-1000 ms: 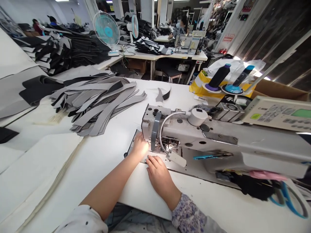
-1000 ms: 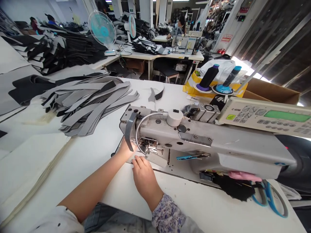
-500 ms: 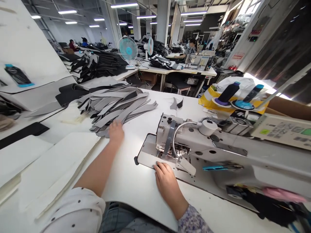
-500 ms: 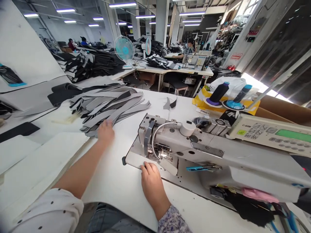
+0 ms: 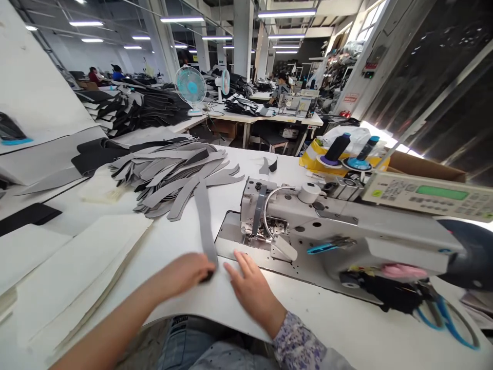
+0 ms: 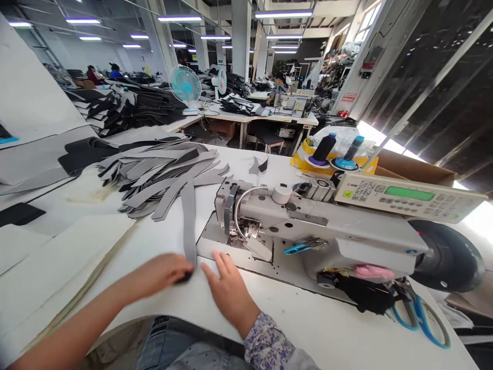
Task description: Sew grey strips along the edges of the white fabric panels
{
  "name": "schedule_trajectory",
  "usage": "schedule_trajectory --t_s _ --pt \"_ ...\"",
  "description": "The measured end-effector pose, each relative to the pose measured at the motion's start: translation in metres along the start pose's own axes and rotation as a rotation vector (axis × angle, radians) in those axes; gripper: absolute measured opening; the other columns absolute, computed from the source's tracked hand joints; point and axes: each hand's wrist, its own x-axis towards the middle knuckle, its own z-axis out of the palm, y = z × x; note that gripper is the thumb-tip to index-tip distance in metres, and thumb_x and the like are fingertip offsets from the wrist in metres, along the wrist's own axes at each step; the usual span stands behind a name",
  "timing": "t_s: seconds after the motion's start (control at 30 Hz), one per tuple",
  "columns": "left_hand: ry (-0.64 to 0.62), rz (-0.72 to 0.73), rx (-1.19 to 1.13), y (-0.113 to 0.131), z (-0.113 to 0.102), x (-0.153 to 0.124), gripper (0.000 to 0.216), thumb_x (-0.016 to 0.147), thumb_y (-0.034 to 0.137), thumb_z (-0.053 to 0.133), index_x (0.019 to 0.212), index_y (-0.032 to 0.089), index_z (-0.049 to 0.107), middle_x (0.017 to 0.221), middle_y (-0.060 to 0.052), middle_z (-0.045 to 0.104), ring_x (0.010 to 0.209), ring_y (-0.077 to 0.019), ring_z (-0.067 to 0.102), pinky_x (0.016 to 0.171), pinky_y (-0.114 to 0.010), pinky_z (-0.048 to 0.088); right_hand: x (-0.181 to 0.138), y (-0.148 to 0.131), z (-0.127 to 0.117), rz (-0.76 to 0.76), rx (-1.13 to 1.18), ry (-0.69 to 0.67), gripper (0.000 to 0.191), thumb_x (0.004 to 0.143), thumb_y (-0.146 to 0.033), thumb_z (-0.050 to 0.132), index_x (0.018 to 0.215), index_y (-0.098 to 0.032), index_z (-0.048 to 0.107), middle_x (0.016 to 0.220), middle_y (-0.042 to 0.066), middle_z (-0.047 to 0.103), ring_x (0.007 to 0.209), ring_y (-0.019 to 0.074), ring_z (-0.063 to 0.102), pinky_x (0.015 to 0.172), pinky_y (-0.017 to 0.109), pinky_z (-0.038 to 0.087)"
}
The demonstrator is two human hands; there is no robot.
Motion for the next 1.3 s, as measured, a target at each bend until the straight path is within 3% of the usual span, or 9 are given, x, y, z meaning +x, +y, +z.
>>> schedule_trajectory --t_s 0.1,0.13,0.17,0.2,0.3,0.33,0.4,0.57,1.3 --pt "-0.487 0.28 -0.527 0.04 0.016 -0.031 0.028 0.085 0.026 0.059 0.106 0.041 0.071 0.091 0.006 0.075 0.082 -0.0116 0.067 0.075 -0.019 0.05 0.006 -0.009 -0.001 -0.167 0.073 -0.088 0.034 0.09 -0.018 0.062 0.122 -0.028 0.063 0.143 0.007 0.049 0.136 0.0291 0.039 0.109 0.049 0.038" --pt "-0.576 0.297 -0.637 0.046 0.02 -0.035 0.027 0.085 0.031 0.059 0.108 0.04 0.071 0.091 0.006 0.075 0.08 -0.0125 0.067 0.073 -0.019 0.05 0.007 -0.01 -0.001 -0.19 0.099 -0.114 0.028 0.092 -0.019 0.061 0.119 -0.028 0.064 0.138 0.005 0.054 0.133 0.0278 0.042 0.11 0.048 0.038" --pt "-0.575 0.244 -0.671 0.05 0.024 -0.034 0.024 0.086 0.036 0.057 0.105 0.036 0.073 0.088 0.005 0.074 0.077 -0.0135 0.066 0.07 -0.021 0.05 0.006 -0.011 0.0 -0.194 0.118 -0.131 0.024 0.093 -0.019 0.06 0.115 -0.026 0.066 0.133 0.004 0.058 0.131 0.0266 0.045 0.11 0.046 0.039" --pt "-0.487 0.132 -0.636 0.049 0.028 -0.029 0.026 0.089 0.038 0.052 0.1 0.032 0.074 0.085 0.003 0.074 0.074 -0.0147 0.065 0.067 -0.023 0.05 0.004 -0.011 0.0 -0.179 0.13 -0.14 0.021 0.093 -0.019 0.059 0.112 -0.023 0.066 0.128 0.004 0.061 0.128 0.0255 0.047 0.11 0.044 0.039" --pt "0.058 -0.252 -0.266 0.037 0.053 0.003 0.037 0.095 0.033 0.037 0.098 0.023 0.072 0.097 -0.005 0.072 0.087 -0.0204 0.065 0.08 -0.033 0.051 -0.015 -0.01 -0.001 -0.099 0.133 -0.135 0.018 0.094 -0.016 0.057 0.108 -0.018 0.066 0.124 0.008 0.063 0.126 0.0238 0.05 0.111 0.043 0.038" --pt "0.199 -0.294 -0.137 0.032 0.063 0.016 0.034 0.094 0.032 0.038 0.105 0.021 0.069 0.108 -0.008 0.07 0.099 -0.0233 0.063 0.088 -0.037 0.049 -0.023 -0.01 -0.002 -0.074 0.128 -0.13 0.017 0.094 -0.015 0.057 0.108 -0.017 0.066 0.124 0.008 0.063 0.126 0.0235 0.05 0.111 0.042 0.039" --pt "0.337 -0.272 0.033 0.027 0.084 0.038 0.035 0.091 0.03 0.045 0.12 0.02 0.063 0.127 -0.011 0.062 0.118 -0.0281 0.055 0.101 -0.046 0.042 -0.039 -0.012 -0.004 -0.033 0.117 -0.119 0.019 0.093 -0.014 0.057 0.111 -0.016 0.065 0.125 0.009 0.063 0.124 0.0235 0.052 0.11 0.042 0.041" --pt "0.36 -0.156 0.122 0.035 0.106 0.062 0.036 0.089 0.026 0.048 0.122 0.02 0.061 0.129 -0.011 0.06 0.119 -0.0281 0.053 0.104 -0.046 0.041 -0.058 -0.018 -0.009 0.027 0.09 -0.124 0.02 0.091 -0.013 0.059 0.11 -0.015 0.065 0.123 0.009 0.064 0.123 0.0227 0.054 0.11 0.041 0.041" --pt "0.343 -0.152 0.159 0.031 0.099 0.077 0.039 0.086 0.02 0.05 0.122 0.023 0.063 0.125 -0.008 0.061 0.112 -0.0264 0.055 0.1 -0.043 0.044 -0.039 -0.008 -0.005 0.025 0.171 -0.081 0.018 0.089 -0.011 0.06 0.105 -0.015 0.065 0.119 0.009 0.065 0.118 0.0241 0.055 0.107 0.042 0.044"
